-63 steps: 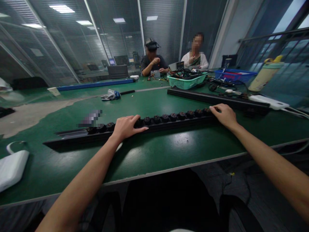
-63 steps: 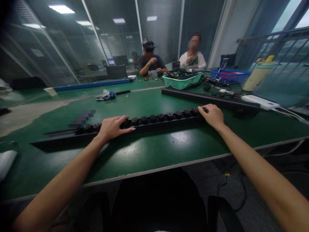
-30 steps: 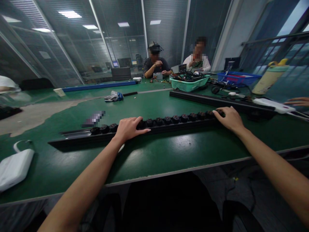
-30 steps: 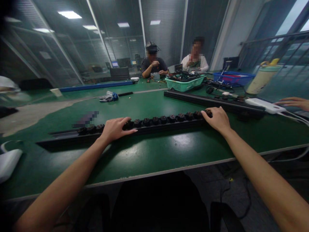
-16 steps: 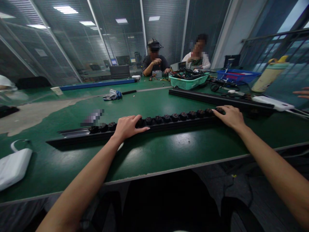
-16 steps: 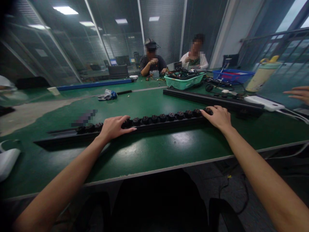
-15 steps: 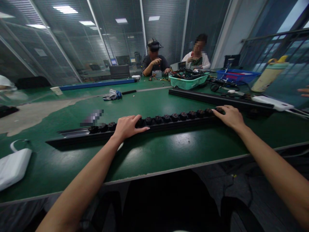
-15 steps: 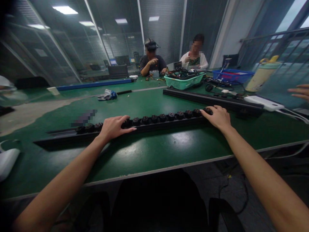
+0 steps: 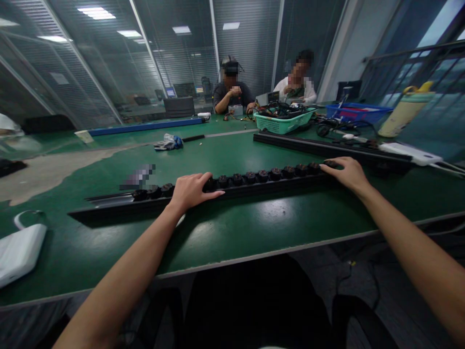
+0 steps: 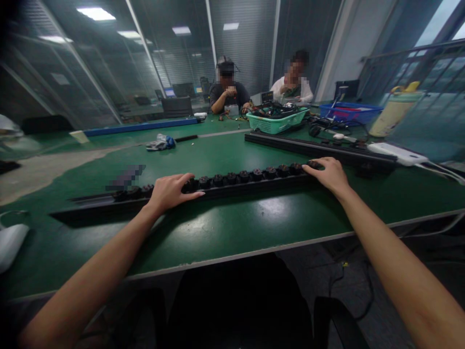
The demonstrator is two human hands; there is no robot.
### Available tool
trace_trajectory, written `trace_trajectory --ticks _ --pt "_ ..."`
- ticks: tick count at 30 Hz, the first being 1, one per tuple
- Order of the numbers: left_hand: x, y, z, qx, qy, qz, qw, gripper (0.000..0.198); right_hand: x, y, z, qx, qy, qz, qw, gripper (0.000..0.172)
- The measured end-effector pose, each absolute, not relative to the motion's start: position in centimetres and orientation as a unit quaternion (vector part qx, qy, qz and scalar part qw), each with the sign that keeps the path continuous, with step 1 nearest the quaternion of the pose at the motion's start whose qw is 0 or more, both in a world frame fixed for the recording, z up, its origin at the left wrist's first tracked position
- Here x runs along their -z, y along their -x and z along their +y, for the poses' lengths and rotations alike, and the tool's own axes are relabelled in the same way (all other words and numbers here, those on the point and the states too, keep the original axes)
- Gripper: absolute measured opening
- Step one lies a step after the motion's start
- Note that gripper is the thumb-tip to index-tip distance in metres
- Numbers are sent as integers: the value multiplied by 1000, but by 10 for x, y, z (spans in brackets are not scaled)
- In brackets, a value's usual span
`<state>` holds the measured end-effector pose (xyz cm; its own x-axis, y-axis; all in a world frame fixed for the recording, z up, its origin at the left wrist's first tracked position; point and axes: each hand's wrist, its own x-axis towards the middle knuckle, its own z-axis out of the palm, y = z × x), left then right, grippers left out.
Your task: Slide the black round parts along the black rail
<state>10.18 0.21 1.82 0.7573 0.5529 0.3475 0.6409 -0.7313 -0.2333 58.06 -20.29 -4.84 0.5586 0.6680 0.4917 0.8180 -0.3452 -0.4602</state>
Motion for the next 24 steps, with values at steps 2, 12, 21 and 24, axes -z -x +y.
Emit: trace_trajectory --ticks 2,12,21,24 --pt "-18 -102 2 131 921 -322 174 79 47 -578 -204 126 810 -452 352 48" --pt "-19 -103 1 135 920 -328 165 78 42 -568 -207 115 817 -411 389 49" --pt "-19 -103 1 132 920 -327 169 78 45 -572 -208 113 818 -416 382 52" --pt "-20 -103 1 133 921 -322 172 78 48 -576 -207 118 815 -416 387 50"
